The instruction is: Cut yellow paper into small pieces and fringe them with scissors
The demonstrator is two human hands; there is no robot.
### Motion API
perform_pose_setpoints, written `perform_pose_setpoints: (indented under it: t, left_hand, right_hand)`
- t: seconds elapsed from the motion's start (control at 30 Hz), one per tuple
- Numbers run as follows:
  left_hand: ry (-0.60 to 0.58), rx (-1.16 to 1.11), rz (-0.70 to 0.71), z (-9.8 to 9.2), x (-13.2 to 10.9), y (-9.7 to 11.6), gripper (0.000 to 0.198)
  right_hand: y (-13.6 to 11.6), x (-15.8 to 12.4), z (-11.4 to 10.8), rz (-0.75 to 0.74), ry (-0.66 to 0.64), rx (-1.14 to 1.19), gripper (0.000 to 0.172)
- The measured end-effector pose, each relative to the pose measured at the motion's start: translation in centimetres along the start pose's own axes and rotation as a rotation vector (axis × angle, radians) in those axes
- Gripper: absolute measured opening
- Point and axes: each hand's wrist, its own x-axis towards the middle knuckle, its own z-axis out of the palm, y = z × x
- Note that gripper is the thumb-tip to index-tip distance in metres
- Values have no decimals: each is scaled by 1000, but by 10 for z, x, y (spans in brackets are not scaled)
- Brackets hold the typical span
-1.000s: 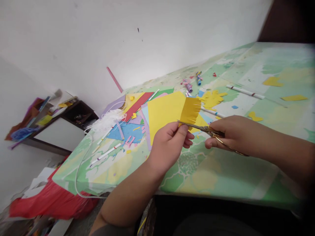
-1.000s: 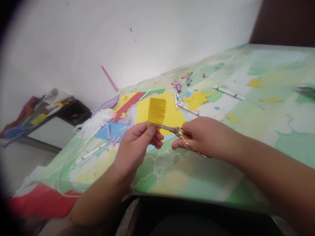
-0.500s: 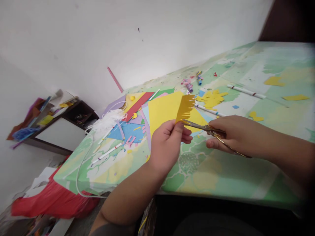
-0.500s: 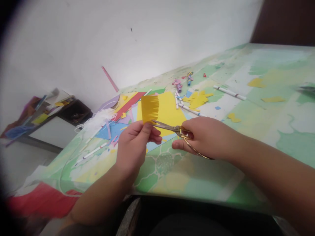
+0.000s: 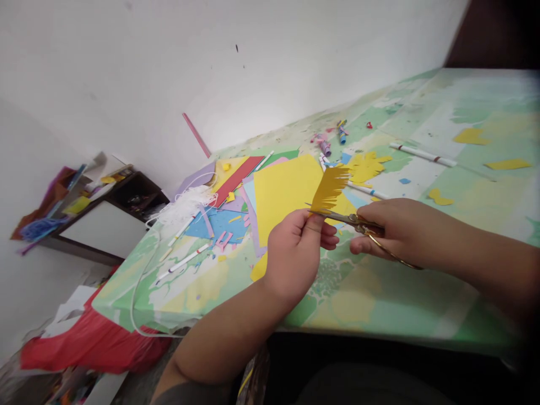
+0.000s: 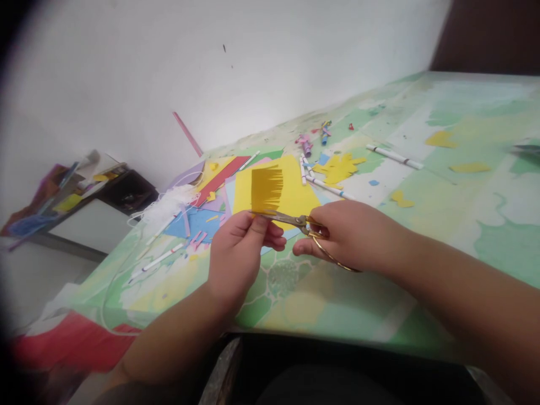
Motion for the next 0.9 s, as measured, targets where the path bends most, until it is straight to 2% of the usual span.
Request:
perform_pose_setpoints:
  t: [0.47, 0.77, 0.9]
  left_hand:
    - [-23, 23, -16, -3, 3, 2, 25]
    - [-59, -32, -14, -7, 4, 4, 15]
    - [-22, -65, -11, -6, 4, 4, 17]
  right_hand:
    - [3, 1, -3, 62, -8, 26, 53]
    - [5, 1, -5, 56, -48, 43, 55]
    - [6, 0, -3, 40, -31, 53, 54]
